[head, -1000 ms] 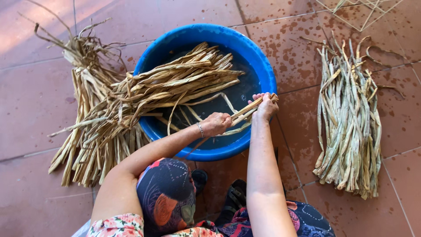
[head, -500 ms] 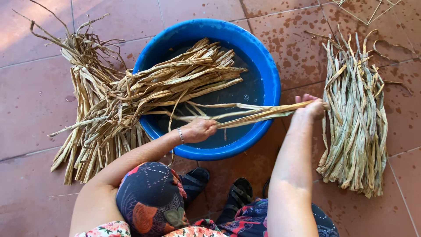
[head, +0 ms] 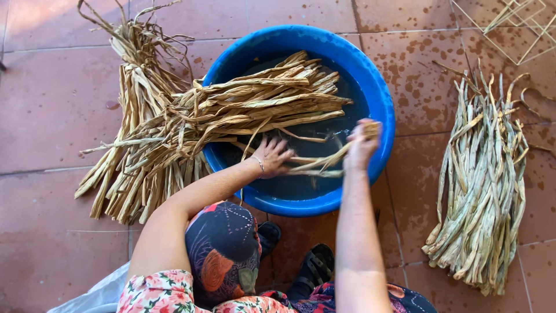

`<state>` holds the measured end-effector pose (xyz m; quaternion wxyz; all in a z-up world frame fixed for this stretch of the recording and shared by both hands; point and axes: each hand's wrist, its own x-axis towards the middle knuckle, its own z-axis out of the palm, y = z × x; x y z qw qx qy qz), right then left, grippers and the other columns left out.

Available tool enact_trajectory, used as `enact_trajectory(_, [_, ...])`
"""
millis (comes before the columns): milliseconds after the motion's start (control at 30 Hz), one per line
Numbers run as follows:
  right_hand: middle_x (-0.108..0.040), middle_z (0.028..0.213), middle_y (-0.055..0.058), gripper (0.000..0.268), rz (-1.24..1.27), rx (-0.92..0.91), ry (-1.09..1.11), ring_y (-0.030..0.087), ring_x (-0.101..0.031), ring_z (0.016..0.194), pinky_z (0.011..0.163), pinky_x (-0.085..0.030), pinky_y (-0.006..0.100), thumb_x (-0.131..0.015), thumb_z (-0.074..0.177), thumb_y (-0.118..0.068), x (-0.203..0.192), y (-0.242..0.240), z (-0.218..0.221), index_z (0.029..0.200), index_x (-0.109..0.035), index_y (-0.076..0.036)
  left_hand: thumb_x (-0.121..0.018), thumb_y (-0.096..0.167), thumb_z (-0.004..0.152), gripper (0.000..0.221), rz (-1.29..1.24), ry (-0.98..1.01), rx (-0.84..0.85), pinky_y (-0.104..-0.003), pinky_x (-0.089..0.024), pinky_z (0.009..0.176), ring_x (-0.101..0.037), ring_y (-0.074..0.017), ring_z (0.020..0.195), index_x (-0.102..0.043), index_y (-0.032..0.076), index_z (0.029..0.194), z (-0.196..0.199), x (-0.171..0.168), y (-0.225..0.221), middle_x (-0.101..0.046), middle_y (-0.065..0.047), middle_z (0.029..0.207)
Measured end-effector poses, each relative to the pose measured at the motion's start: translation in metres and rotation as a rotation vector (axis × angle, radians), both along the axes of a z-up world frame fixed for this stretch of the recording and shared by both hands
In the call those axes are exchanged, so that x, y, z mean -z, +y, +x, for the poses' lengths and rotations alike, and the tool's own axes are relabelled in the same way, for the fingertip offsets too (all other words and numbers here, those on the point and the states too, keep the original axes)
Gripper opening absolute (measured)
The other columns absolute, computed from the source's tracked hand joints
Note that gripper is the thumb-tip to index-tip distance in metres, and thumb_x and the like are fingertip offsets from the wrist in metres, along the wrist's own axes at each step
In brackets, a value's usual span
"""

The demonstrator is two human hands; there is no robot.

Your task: The person sits on a tiled floor and processes dried plant stems by soaking them in a blue basin of water, peeling the outer layers by hand, and placing the processed stems into a pile on the floor.

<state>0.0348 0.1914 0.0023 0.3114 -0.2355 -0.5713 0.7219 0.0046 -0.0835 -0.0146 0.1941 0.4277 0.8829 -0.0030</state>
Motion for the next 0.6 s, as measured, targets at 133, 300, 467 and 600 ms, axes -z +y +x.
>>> enact_trajectory(133, [-0.071,0.083,0.009,0.025,-0.055,-0.483,-0.587,0.014,-0.068,0.065,0.057,-0.057,0.028,-0.061,0.09,0.01,0.056,-0.075,0.012,0.107,-0.065,-0.007,-0.058,0.053,0.095,0.061,-0.262,-0.475,-0.055,-0.048,-0.044,0.111,-0.056,-0.035,0.134,-0.055,0.02,0.146,0.006,0.006,-0.016,-0.061,-0.014,0.144])
enact_trajectory(300, [-0.07,0.078,0.004,0.011,-0.172,-0.453,-0.565,0.014,-0.068,0.06,0.052,-0.061,0.029,-0.063,0.099,-0.01,0.082,-0.071,0.006,0.109,-0.064,-0.009,-0.063,0.035,0.087,0.032,0.009,-0.291,-0.107,-0.044,-0.055,0.095,-0.07,-0.0338,0.107,-0.078,0.018,0.111,-0.028,-0.011,-0.027,-0.075,-0.015,0.111])
enact_trajectory(467, [-0.056,0.065,0.004,0.015,-0.138,-0.078,-0.558,0.012,-0.051,0.043,0.035,-0.043,0.029,-0.063,0.102,-0.022,0.07,-0.036,0.009,0.11,-0.061,-0.011,-0.063,0.011,0.087,0.017,0.16,0.42,-0.367,-0.042,-0.057,0.079,-0.068,-0.0312,0.096,-0.068,0.003,0.102,-0.066,0.001,-0.026,-0.069,-0.016,0.101])
enact_trajectory(600, [-0.059,0.069,-0.004,0.022,-0.114,-0.207,-0.465,0.008,-0.046,0.042,0.035,-0.034,0.027,-0.078,0.093,-0.014,0.063,-0.056,0.018,0.108,-0.063,-0.008,-0.064,0.013,0.086,0.015,0.165,0.423,-0.392,-0.046,-0.056,0.076,-0.066,-0.0324,0.097,-0.067,0.005,0.098,-0.073,0.017,-0.014,-0.067,-0.015,0.101])
